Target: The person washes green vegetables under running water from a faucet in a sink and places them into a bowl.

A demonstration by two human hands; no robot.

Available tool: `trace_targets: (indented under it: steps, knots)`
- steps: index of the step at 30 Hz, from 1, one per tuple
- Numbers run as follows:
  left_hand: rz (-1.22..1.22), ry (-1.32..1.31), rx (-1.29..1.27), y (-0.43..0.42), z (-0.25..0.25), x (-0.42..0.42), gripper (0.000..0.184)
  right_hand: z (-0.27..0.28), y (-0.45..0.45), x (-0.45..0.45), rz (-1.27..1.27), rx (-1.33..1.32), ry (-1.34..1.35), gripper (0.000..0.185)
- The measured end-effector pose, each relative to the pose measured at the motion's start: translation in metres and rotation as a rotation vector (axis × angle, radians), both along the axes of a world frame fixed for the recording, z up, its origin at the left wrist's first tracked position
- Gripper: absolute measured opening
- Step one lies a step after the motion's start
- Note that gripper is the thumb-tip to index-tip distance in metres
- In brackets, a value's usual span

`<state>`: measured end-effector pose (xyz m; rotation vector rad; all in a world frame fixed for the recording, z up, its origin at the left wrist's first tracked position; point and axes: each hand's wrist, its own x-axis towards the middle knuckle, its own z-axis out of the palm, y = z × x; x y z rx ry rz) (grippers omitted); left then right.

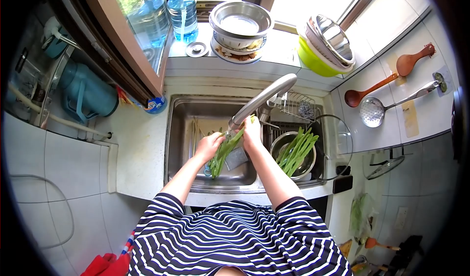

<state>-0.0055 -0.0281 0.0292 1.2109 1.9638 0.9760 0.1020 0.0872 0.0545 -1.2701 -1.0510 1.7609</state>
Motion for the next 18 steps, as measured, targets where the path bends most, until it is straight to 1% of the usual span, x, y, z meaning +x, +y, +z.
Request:
trace_targets:
  steps: [2,3,4,5,6,7,8,9,10,12,14,15,18]
  knots:
    - [0.024,-0.21,-0.021,-0.007,0.001,0.0,0.027,-0.009,-0.002,-0.006,0.023,-0.022,-0.039,0.024]
    - [0.037,-0.321,-0.048,-0.009,0.002,0.001,0.028,-0.025,-0.002,-0.007,0.028,0.075,-0.042,0.024]
    - [0.056,-0.428,-0.074,-0.011,0.003,0.0,0.029,-0.031,-0.003,-0.012,0.042,0.051,0.052,0.021]
    - [0.084,-0.558,-0.012,-0.011,0.001,0.001,0.033,-0.037,-0.004,-0.016,0.054,0.027,0.145,0.019]
    - [0.06,-0.605,-0.003,-0.01,-0.001,0.001,0.034,-0.035,-0.006,-0.02,0.063,0.004,0.238,0.018]
    - [0.031,-0.654,0.008,-0.008,-0.003,0.002,0.034,-0.022,-0.013,-0.022,0.099,-0.089,0.303,0.018]
    - [0.0,-0.705,0.02,-0.005,-0.005,0.004,0.035,-0.031,-0.017,-0.028,0.079,-0.121,0.327,0.021]
    - [-0.014,-0.811,0.005,-0.001,-0.003,0.006,0.036,-0.029,-0.022,-0.031,0.101,-0.128,0.277,0.021]
    - [-0.015,-0.794,0.002,0.0,-0.002,0.008,0.036,-0.026,-0.024,-0.033,0.123,-0.136,0.229,0.021]
    - [-0.014,-0.758,-0.006,-0.003,0.004,0.009,0.037,-0.024,-0.022,-0.034,0.063,-0.167,0.234,0.016]
    - [-0.029,-0.797,-0.018,-0.004,0.005,0.01,0.035,-0.025,-0.019,-0.033,0.037,-0.19,0.23,0.014]
    - [-0.03,-0.814,-0.031,-0.007,0.003,0.011,0.033,-0.025,-0.02,-0.034,0.037,-0.133,0.129,0.012]
    - [-0.005,-0.891,-0.088,-0.022,-0.001,0.004,0.028,-0.019,-0.007,-0.029,-0.032,-0.066,0.281,0.007]
